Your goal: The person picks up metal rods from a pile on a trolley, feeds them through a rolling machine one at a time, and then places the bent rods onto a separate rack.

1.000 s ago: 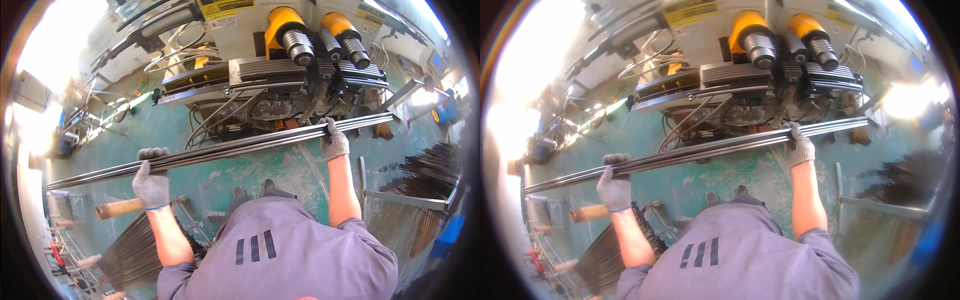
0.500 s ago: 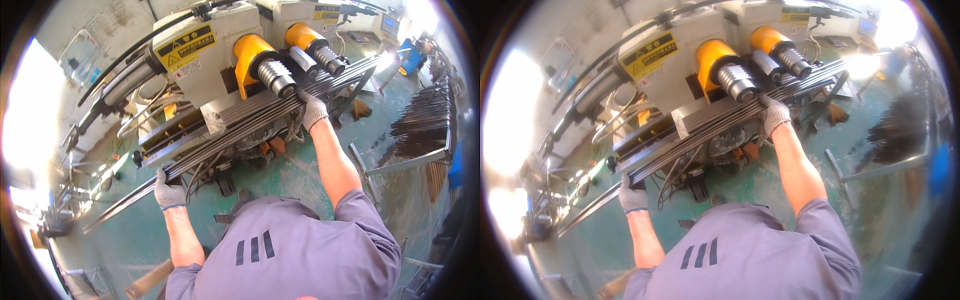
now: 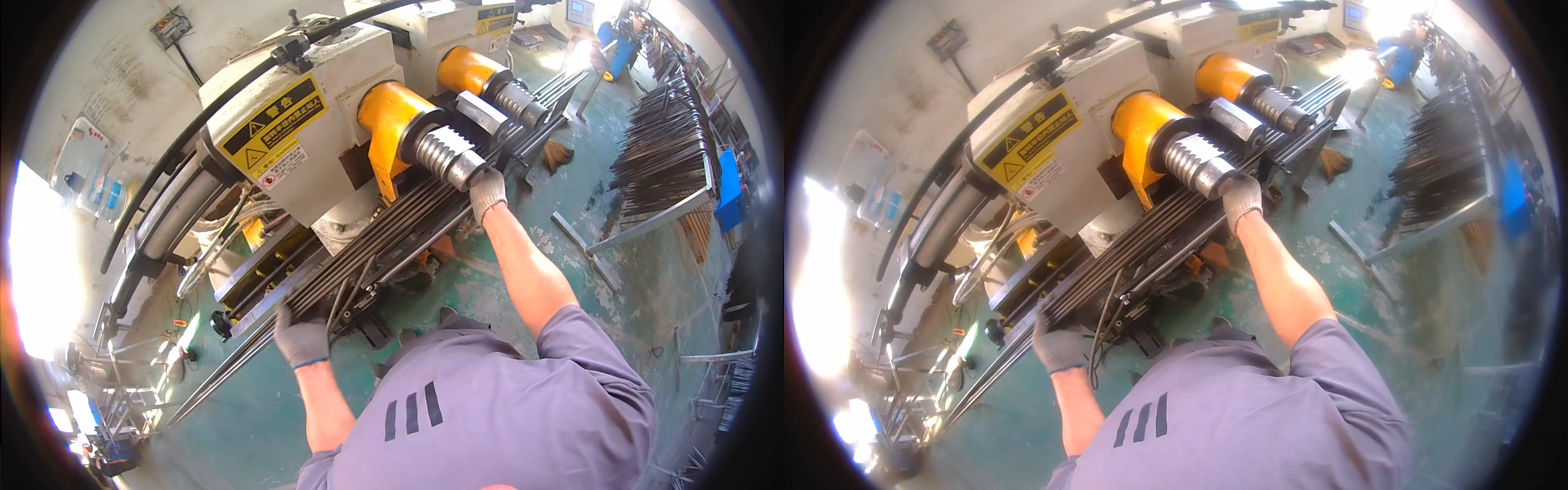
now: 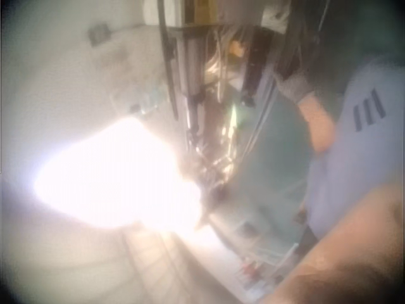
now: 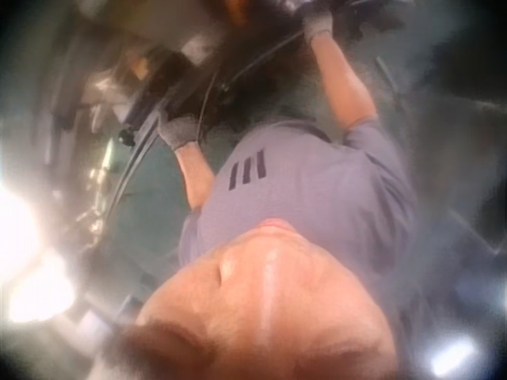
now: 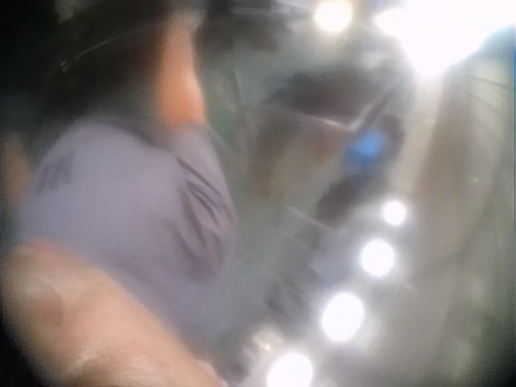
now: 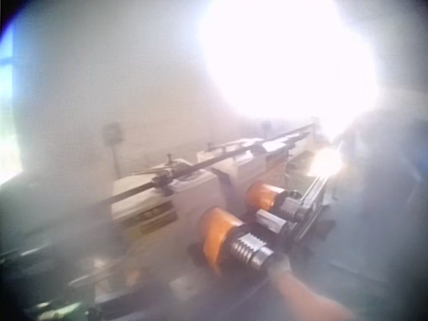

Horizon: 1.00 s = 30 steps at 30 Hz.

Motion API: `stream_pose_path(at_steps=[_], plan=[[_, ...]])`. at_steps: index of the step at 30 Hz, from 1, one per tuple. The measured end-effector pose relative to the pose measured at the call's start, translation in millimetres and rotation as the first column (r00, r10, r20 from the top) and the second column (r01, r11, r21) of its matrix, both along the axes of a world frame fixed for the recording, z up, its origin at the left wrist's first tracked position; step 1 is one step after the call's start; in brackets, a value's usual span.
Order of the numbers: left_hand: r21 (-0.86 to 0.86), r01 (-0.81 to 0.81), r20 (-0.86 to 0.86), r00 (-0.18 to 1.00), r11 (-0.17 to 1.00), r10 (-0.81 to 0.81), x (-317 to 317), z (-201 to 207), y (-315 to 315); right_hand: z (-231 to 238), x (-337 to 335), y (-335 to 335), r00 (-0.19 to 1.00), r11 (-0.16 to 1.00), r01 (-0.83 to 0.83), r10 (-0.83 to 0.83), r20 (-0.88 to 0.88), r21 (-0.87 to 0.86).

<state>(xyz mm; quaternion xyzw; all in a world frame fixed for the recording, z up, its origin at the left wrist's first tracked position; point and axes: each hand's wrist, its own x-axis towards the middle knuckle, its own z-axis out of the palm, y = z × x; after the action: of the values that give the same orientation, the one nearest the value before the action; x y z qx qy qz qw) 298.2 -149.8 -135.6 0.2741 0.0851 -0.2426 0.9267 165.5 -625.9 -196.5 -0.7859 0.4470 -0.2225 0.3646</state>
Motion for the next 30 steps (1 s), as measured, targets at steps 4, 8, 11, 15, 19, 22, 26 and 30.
stream_pose_path(at_steps=[4, 8, 11, 15, 19, 22, 26, 30], plan=[[0.085, -0.266, -0.022, 0.963, 0.960, 0.268, 30.0, -18.4, 68.8, 6.9, 4.4, 26.4, 0.885, 0.915, 0.084, -0.250, 0.393, 0.394], [0.157, -0.274, -0.066, 0.956, 0.949, 0.286, 34.4, -16.1, 38.9, -12.0, 4.3, 21.6, 0.617, 0.788, -0.039, -0.465, 0.635, 0.615], [0.078, -0.180, -0.018, 0.983, 0.980, 0.182, 18.4, -25.4, 4.5, 13.6, 8.8, 36.0, 0.547, 0.754, -0.086, -0.510, 0.664, 0.651], [0.050, -0.092, -0.123, 0.988, 0.994, 0.098, -8.4, -10.1, -58.3, 36.2, -4.4, 47.4, 0.632, 0.790, 0.120, -0.528, 0.567, 0.602], [0.038, -0.234, 0.000, 0.972, 0.971, 0.235, 0.0, -15.0, -30.5, 53.4, -45.5, 71.6, 0.673, 0.691, 0.038, -0.552, 0.493, 0.722], [0.155, -0.461, -0.094, 0.874, 0.874, 0.477, 13.8, -8.9, -0.9, 7.2, -84.6, 59.5, 0.731, 0.660, 0.019, -0.522, 0.440, 0.751], [0.214, -0.452, -0.089, 0.874, 0.866, 0.478, 8.6, -10.5, -24.4, -44.1, -121.6, 41.6, 0.767, 0.616, 0.085, -0.542, 0.343, 0.783], [0.076, -0.246, -0.061, 0.966, 0.966, 0.250, -23.2, -3.1, -86.4, -39.0, -121.9, 39.0, 0.793, 0.624, 0.041, -0.495, 0.355, 0.780]])
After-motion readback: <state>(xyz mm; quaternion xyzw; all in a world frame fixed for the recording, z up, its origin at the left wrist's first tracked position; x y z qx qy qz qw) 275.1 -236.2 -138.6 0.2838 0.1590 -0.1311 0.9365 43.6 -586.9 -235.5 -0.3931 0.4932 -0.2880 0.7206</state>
